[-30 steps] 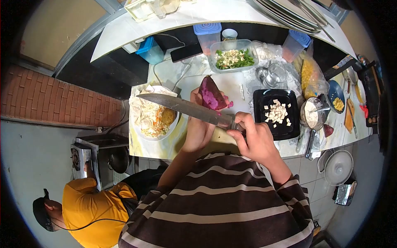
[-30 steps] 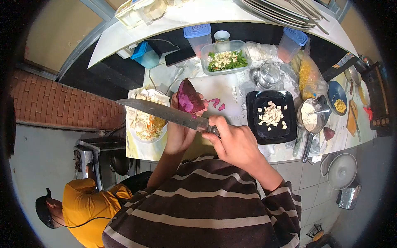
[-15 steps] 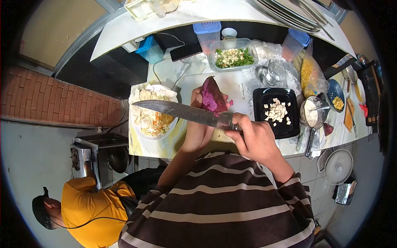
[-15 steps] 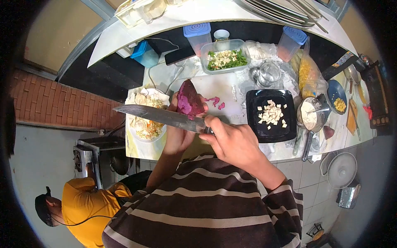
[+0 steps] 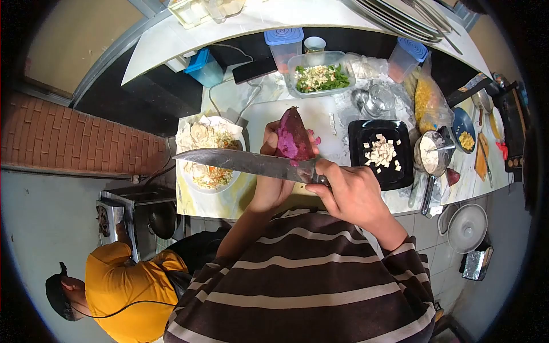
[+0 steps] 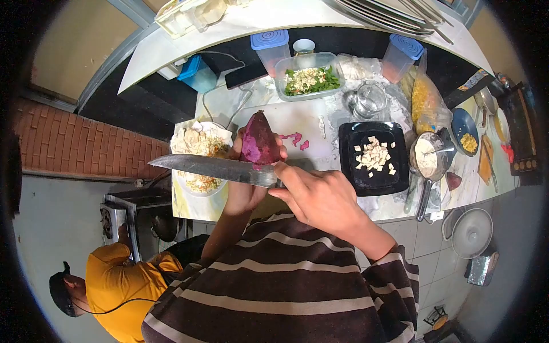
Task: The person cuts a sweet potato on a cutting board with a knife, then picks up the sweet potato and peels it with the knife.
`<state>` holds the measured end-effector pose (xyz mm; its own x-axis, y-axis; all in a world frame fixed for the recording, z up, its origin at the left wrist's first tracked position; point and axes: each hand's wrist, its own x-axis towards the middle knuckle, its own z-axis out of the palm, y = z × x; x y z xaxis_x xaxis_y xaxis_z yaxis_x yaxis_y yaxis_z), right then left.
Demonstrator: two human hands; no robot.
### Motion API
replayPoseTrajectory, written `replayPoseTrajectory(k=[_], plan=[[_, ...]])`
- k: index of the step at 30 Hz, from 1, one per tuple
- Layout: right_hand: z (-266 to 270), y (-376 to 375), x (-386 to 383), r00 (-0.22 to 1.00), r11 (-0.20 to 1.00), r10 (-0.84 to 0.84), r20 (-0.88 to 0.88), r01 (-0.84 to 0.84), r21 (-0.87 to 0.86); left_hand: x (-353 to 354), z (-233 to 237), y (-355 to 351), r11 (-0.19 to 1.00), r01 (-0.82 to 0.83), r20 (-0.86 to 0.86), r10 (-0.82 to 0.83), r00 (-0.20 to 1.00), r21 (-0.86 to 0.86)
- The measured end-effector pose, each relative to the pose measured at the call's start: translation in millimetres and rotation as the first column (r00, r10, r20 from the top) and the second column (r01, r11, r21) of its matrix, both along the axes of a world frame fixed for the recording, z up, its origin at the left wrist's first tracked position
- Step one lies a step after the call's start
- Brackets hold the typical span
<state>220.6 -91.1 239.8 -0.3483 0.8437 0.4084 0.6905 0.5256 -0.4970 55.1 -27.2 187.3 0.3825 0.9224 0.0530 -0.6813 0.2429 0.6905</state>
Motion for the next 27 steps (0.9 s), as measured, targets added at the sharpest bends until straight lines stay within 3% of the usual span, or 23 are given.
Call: replayPoseTrajectory(k=[14,19,27], plan=[[2,5,0,0.998,0.999,0.051,0.038,-0.051,0.007,-3,4,-4,0.997,-0.046,-0.009,0.045,0.999,-0.067],[7,3,3,0.997,0.997,0.074,0.038,-0.074,-0.015,-8,3,-2,0.994,0.077,0.081,-0.070,0.994,-0.082],[9,-5,9,0.996,0.998,0.056,0.062,-0.057,0.014,3,12,-12,0.991,-0.021,0.029,0.025,0.999,-0.130]])
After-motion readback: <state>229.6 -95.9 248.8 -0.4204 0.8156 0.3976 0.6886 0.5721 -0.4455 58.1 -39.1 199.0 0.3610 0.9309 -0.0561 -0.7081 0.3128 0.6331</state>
